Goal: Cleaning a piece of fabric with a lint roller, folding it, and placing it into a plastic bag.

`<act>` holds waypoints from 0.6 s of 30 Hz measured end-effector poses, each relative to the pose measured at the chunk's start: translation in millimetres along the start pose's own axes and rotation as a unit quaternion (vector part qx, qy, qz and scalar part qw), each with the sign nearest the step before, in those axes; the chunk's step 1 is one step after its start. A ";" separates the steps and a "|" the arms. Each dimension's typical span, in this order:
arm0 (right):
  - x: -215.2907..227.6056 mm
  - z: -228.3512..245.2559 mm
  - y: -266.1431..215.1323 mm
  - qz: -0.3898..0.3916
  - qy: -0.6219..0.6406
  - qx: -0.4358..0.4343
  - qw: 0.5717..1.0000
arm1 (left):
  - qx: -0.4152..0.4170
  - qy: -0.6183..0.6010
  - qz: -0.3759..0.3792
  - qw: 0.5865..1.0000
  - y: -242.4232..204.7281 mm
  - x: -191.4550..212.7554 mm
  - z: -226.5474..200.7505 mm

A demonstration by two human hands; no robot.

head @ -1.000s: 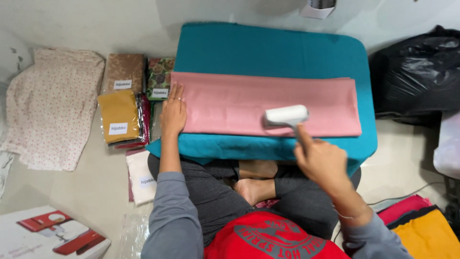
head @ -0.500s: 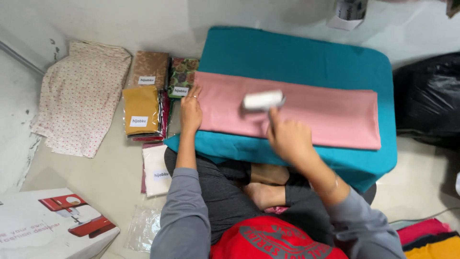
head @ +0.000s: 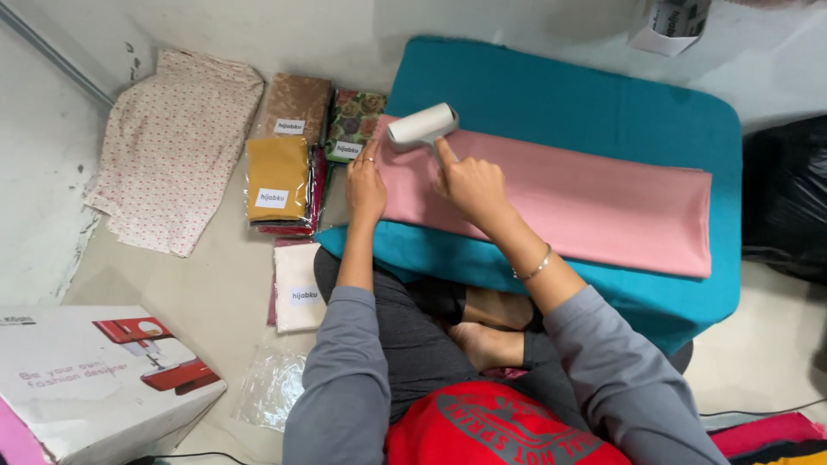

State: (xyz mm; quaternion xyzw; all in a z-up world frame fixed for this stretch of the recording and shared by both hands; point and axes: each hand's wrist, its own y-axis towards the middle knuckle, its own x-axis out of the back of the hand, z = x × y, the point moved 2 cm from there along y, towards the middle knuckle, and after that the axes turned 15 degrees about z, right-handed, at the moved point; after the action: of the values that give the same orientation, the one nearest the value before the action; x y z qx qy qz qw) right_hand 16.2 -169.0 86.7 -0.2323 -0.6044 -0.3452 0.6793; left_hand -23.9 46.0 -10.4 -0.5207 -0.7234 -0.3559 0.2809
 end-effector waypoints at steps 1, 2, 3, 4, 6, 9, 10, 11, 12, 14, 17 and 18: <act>6.7 3.8 -9.4 0.000 0.000 0.001 1.000 | 0.001 0.001 -0.001 1.000 -0.5 6.5 -5.3; 12.6 6.3 -19.0 0.013 0.003 0.008 1.000 | 0.043 -0.040 0.018 0.998 -0.8 10.1 -9.3; 18.2 8.9 -28.2 0.027 0.006 0.015 1.000 | 0.084 -0.080 0.038 0.993 -1.1 13.5 -12.9; 36.1 17.8 -44.9 0.029 0.003 0.017 0.999 | 0.086 -0.082 0.036 0.992 0.4 9.7 -6.1; 67.0 34.6 -79.1 0.125 0.012 -0.013 0.992 | -0.009 -0.137 -0.014 0.990 0.8 2.7 4.8; 77.5 44.0 -96.5 0.163 0.013 0.011 0.986 | 0.005 -0.162 -0.026 0.986 2.8 0.2 10.2; 68.7 45.7 -89.1 0.165 0.012 0.013 0.986 | 0.007 -0.163 -0.027 0.986 3.0 -2.2 13.1; 61.4 47.9 -82.2 0.146 0.015 0.029 0.989 | -0.003 -0.196 -0.036 0.980 3.0 -4.1 15.3; 54.5 50.8 -73.6 0.124 0.019 0.046 0.991 | -0.014 -0.226 -0.046 0.973 5.3 -3.5 18.0; 32.6 50.5 -52.7 0.085 0.015 0.052 0.995 | -0.007 -0.223 -0.075 0.972 0.0 16.9 -3.7; 15.6 49.9 -31.8 0.032 0.011 0.061 0.998 | -0.049 -0.187 -0.117 0.974 -6.0 37.4 -32.3; 11.6 49.8 -28.5 0.020 0.011 0.064 0.998 | -0.095 -0.155 -0.129 0.975 -9.8 41.2 -42.4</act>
State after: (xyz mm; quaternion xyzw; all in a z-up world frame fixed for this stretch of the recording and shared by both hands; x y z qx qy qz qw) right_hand -37.6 -153.3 103.2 -0.1968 -0.6133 -0.2951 0.7057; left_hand -44.1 32.6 44.4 -0.4957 -0.7823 -0.3712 0.0669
